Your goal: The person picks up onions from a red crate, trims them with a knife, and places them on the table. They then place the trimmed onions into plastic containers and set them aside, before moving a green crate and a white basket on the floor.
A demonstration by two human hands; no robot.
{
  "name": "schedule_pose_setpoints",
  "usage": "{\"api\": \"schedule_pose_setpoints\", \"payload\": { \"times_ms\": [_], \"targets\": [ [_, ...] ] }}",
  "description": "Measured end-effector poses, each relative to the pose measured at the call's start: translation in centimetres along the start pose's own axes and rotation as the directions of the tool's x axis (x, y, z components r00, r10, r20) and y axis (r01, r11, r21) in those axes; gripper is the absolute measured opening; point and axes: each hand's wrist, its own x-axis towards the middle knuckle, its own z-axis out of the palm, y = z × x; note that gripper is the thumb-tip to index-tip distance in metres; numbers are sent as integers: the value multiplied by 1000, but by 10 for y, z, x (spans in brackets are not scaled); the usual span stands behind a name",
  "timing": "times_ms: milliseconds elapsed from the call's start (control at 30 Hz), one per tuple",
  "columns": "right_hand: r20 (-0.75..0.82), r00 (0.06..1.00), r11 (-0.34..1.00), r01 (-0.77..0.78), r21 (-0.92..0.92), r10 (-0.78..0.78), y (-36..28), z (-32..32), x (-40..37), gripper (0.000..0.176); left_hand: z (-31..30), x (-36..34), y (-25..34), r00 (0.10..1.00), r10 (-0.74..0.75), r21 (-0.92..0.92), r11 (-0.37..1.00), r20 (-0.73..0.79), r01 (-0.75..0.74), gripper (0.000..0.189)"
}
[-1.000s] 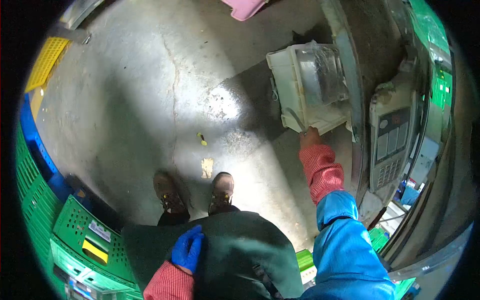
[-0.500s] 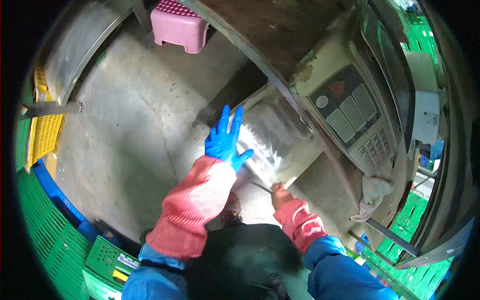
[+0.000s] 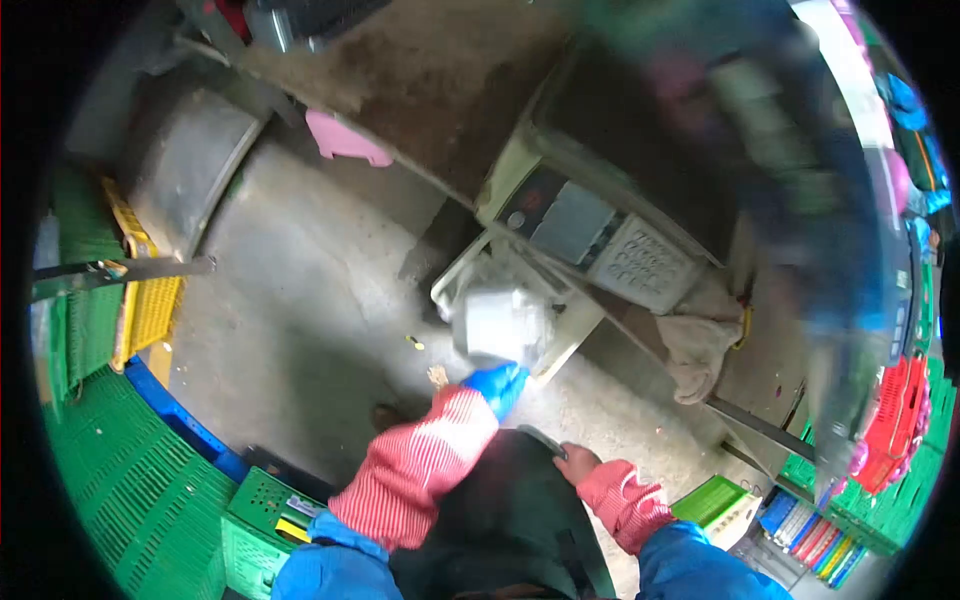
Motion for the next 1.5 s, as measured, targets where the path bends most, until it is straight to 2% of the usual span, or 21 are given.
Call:
{"api": "schedule_pose_setpoints", "payload": {
  "times_ms": [33,133,167,200,233,267,300,333,400,500,600,700,833,900,1000,1033,1133,1267,1300,1433,1500],
  "targets": [
    [-4,1000,1000,-15,3,15,4,-2,-21,30,11,-39,11,965,253,662,713,65,-232,18],
    [159,987,1000,-28,5,27,2,-34,-88,34,30,-157,64,965,239,667,703,106,-247,23],
    [148,989,1000,4,7,-5,-4,-52,-102,35,24,-189,60,947,292,603,734,136,-313,25],
    [148,989,1000,24,11,-26,-8,-66,-126,35,32,-233,74,982,188,431,884,27,-182,25],
    [158,987,999,35,15,-37,-10,-75,-157,35,32,-274,86,982,183,544,821,35,-173,28],
    [112,994,998,6,55,-12,-20,-93,-178,36,32,-311,95,980,197,708,690,15,-150,34],
    [85,996,997,28,72,-34,-21,-101,-198,38,39,-352,109,992,123,679,728,2,-92,37],
    [41,997,995,59,82,-62,-22,-113,-208,39,37,-379,114,985,170,691,712,2,-125,37],
    [84,996,997,-24,75,18,-40,-138,-235,43,33,-439,101,970,241,711,682,6,-173,38],
    [60,996,992,-68,104,62,-50,-150,-261,47,32,-486,99,983,182,616,777,-21,-131,37],
    [2,990,977,-142,162,144,-76,-158,-277,49,15,-485,95,960,217,597,751,179,-282,36],
    [-106,982,963,-130,237,159,-65,-148,-269,50,14,-479,119,901,298,709,557,316,-432,38],
    [-159,953,934,-205,292,258,-47,-134,-254,51,8,-479,151,831,372,827,227,414,-514,39],
    [-158,946,918,-218,332,282,-45,-132,-262,51,5,-471,165,793,363,850,3,489,-526,40],
    [-164,936,876,-217,430,312,-39,-118,-273,56,24,-477,183,882,364,794,417,299,-442,41],
    [-151,931,860,-231,455,331,-34,-116,-276,56,18,-465,181,892,346,734,517,292,-441,42],
    [-196,899,809,-236,538,393,-28,-99,-279,58,67,-476,209,829,404,836,225,387,-500,43],
    [-250,844,726,-215,653,475,-25,-86,-278,59,110,-476,220,837,315,812,249,447,-527,41],
    [-341,832,727,-105,678,438,-28,-90,-281,57,124,-483,227,852,258,815,264,455,-515,41],
    [-466,802,641,140,755,373,-37,-124,-277,48,171,-494,243,865,173,800,329,471,-502,41],
    [-505,786,591,230,774,356,-51,-164,-292,44,196,-494,246,877,106,776,427,468,-465,37]
  ]
}}
